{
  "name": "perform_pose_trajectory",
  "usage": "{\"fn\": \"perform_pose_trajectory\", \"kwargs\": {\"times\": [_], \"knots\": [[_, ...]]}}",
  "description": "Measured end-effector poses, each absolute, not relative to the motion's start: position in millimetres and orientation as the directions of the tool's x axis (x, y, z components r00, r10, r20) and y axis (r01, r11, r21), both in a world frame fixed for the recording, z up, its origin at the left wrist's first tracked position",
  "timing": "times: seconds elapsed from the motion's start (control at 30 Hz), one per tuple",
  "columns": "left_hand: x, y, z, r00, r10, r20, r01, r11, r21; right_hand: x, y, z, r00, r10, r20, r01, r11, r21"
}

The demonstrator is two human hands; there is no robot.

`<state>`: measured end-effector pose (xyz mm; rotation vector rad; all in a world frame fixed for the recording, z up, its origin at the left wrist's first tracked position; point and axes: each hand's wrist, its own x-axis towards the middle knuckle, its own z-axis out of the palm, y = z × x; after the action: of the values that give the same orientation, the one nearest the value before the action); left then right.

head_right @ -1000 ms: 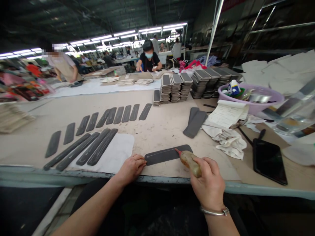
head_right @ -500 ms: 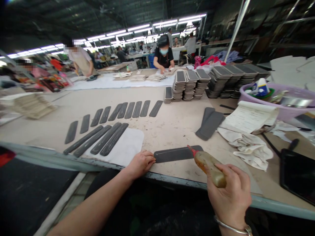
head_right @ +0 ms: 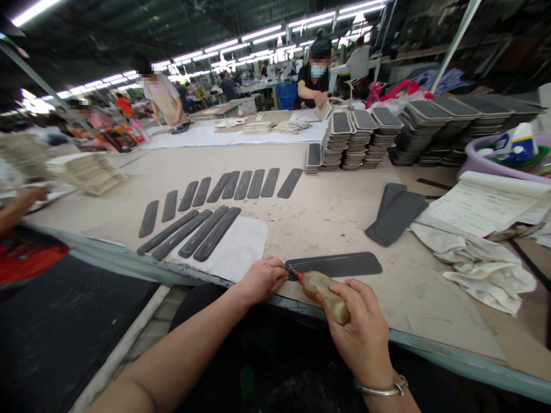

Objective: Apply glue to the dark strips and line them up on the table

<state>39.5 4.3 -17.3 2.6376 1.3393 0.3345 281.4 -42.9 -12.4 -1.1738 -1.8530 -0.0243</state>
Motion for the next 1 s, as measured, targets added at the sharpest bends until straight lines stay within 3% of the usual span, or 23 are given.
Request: {"fn": "perform_pose_trajectory", "kwargs": {"times": [0.37, 0.53, 0.8, 0.87, 1.0], "knots": [[41, 3, -15, 0.545, 0.828, 0.129, 0.792, -0.559, 0.246, 307, -59, -6, -0.096, 0.758, 0.645, 0.752, 0.480, -0.451], [41, 3, -16, 0.528, 0.831, 0.176, 0.789, -0.556, 0.261, 334, -59, -7, 0.052, 0.757, 0.651, 0.841, 0.319, -0.437], [43, 2, -18, 0.527, 0.817, 0.233, 0.767, -0.576, 0.284, 362, -54, -11, 0.194, 0.674, 0.713, 0.952, 0.046, -0.302], [43, 2, -18, 0.523, 0.820, 0.232, 0.770, -0.571, 0.286, 359, -53, -12, 0.173, 0.657, 0.733, 0.945, 0.098, -0.311], [43, 2, -16, 0.514, 0.831, 0.214, 0.775, -0.557, 0.300, 337, -51, -11, 0.048, 0.648, 0.760, 0.867, 0.350, -0.354]]}}
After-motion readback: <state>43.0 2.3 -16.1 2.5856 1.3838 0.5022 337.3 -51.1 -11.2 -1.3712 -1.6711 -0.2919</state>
